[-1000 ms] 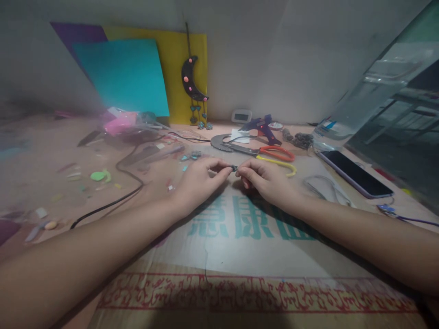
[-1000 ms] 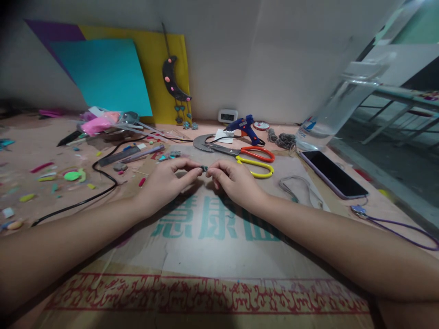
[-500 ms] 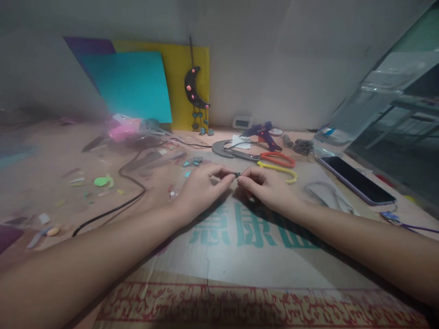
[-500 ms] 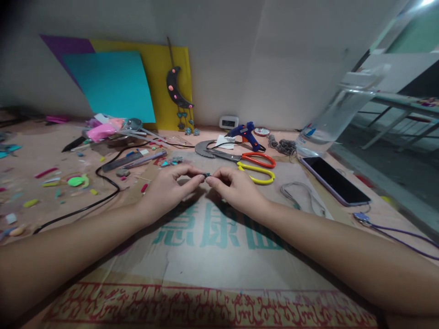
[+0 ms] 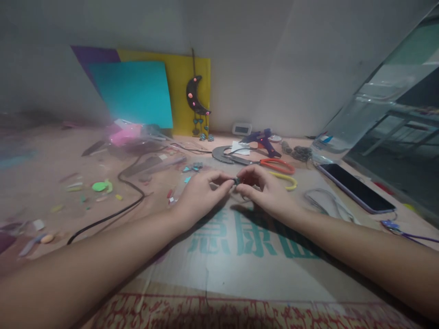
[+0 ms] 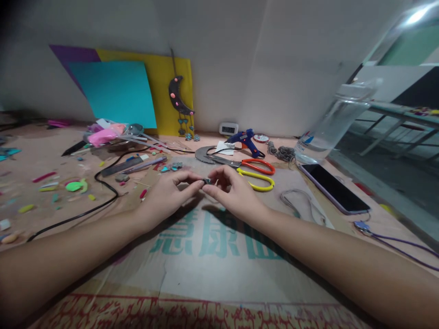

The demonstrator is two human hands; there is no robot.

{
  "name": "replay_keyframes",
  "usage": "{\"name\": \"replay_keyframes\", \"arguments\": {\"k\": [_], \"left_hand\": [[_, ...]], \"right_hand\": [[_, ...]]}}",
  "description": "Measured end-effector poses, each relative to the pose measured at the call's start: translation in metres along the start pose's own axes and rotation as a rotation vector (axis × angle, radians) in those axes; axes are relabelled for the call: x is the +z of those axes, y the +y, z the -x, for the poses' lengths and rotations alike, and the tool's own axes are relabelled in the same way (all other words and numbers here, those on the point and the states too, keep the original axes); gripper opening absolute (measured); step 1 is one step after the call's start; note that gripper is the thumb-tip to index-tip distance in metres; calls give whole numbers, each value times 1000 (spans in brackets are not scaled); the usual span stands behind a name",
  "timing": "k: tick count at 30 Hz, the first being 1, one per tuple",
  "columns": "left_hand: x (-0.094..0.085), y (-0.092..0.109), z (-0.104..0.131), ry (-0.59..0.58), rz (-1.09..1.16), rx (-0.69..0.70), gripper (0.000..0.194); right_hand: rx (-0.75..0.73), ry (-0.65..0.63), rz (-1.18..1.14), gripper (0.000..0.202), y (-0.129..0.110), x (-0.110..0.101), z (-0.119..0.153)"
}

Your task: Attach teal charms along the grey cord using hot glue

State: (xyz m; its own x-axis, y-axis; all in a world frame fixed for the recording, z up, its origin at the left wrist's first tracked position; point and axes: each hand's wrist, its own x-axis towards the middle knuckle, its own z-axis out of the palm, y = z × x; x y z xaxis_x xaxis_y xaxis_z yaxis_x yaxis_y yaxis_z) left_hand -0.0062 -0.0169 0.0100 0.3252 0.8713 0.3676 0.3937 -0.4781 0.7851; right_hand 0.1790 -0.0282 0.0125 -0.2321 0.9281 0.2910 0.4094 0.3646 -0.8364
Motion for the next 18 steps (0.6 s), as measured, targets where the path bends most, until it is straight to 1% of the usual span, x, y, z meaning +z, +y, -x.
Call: {"name": "replay_keyframes", "arguments": {"k": [4,6,8,13,18], "left_hand": [[0,-1,-1,46,35,-96,16],[0,-1,-2,54,52,-131,17],[0,0,-2,57,55,-138,16],[1,1,-1,61,56,-136,15],[2,-4,-2,62,68,-103,16]], "right_hand": [[-99,25,22,41,5,2,-1],[-128,30,70,44,7,3,-2],[-131,34,90,39,8,4,-2],[-104,114,99,14,1,3,-1],[-20,132,98,10,-9,0,3]]}}
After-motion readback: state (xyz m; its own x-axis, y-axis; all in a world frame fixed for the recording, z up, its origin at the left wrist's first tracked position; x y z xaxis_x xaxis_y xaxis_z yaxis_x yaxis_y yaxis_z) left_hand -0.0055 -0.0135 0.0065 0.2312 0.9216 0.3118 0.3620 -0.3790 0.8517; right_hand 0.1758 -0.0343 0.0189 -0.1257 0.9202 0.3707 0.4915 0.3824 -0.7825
